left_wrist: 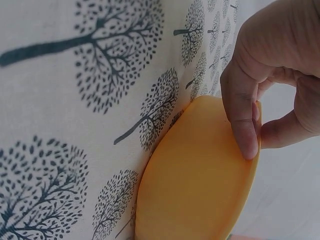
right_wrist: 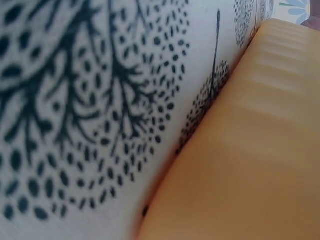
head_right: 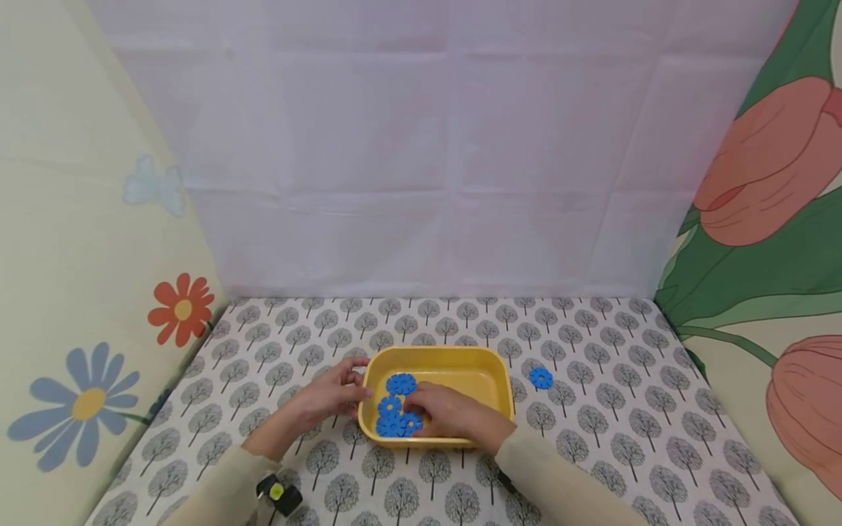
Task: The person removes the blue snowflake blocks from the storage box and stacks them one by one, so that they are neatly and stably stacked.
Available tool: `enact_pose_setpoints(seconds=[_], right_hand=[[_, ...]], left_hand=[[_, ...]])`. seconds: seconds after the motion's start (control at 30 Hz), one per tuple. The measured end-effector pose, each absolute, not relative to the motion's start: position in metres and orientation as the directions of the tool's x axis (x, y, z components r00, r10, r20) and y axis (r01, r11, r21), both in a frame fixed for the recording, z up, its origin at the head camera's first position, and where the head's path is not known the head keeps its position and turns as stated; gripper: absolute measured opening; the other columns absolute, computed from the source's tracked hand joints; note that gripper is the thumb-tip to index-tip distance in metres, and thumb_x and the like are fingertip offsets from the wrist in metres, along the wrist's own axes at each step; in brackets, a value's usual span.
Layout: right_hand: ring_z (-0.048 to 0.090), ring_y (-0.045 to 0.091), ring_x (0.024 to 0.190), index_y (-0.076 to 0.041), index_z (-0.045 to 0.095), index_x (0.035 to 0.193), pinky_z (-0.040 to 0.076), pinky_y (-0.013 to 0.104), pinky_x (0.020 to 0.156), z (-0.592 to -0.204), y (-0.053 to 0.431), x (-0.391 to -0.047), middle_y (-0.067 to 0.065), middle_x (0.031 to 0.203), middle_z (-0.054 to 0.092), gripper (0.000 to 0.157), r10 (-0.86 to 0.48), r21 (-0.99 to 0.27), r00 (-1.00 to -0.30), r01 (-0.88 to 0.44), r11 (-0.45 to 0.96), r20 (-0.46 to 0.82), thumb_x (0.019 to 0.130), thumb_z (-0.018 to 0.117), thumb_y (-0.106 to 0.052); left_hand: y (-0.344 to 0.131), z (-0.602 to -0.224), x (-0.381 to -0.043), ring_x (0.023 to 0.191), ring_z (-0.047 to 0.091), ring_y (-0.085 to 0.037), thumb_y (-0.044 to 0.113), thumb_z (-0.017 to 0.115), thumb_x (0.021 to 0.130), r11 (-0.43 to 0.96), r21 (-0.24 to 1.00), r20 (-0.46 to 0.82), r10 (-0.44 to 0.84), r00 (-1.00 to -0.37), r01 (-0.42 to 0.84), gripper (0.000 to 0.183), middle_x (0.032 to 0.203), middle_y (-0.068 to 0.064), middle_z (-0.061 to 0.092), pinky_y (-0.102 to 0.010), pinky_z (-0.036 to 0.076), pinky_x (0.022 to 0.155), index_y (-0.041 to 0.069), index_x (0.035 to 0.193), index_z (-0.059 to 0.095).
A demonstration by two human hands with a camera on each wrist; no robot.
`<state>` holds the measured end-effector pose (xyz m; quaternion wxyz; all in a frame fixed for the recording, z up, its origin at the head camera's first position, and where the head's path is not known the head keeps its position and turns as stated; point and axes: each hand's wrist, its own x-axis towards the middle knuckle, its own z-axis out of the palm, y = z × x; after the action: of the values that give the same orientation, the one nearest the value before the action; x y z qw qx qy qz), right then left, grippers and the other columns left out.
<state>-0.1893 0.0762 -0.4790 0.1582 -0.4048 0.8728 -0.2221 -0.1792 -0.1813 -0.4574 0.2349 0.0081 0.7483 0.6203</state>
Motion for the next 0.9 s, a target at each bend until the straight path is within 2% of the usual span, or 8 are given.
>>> enact_pose_setpoints(seconds=[0.33, 0.57, 0.9], right_hand=[[0.047, 0.000, 0.081, -0.014, 0.071, 0.119, 0.046, 0.016, 0.073, -0.4789, 0.0750, -0.1895, -0.007, 0.103, 0.058, 0.040, -0.782, -0.497, -0.617, -0.652, 0.573, -0.092, 0.083, 0.084, -0.027], [0.049, 0.001, 0.084, -0.016, 0.070, 0.121, 0.048, 0.017, 0.076, -0.4790, 0.0757, -0.1877, -0.007, 0.106, 0.056, 0.041, -0.752, -0.479, -0.651, -0.630, 0.611, -0.105, 0.084, 0.083, -0.029], [0.052, 0.002, 0.085, -0.011, 0.068, 0.122, 0.051, 0.019, 0.077, -0.4774, 0.0804, -0.1857, -0.004, 0.108, 0.061, 0.043, -0.725, -0.490, -0.685, -0.612, 0.621, -0.064, 0.082, 0.080, -0.024]], left_hand=[[-0.1815, -0.4566, -0.1783, 0.072, 0.062, -0.018, 0.008, 0.068, 0.095, 0.233, 0.934, -0.337, 0.312, -0.888, -0.272, 0.065, 0.096, -0.009, 0.055, -0.031, 0.058, 0.063, 0.004, 0.150, 0.035], [-0.1806, -0.4571, -0.1777, 0.072, 0.062, -0.019, 0.008, 0.070, 0.093, 0.235, 0.932, -0.340, 0.298, -0.892, -0.277, 0.067, 0.095, -0.009, 0.055, -0.032, 0.059, 0.063, 0.004, 0.150, 0.036], [-0.1810, -0.4609, -0.1783, 0.073, 0.061, -0.018, 0.006, 0.071, 0.090, 0.212, 0.933, -0.344, 0.294, -0.892, -0.290, 0.068, 0.094, -0.008, 0.053, -0.028, 0.058, 0.063, 0.003, 0.149, 0.037]])
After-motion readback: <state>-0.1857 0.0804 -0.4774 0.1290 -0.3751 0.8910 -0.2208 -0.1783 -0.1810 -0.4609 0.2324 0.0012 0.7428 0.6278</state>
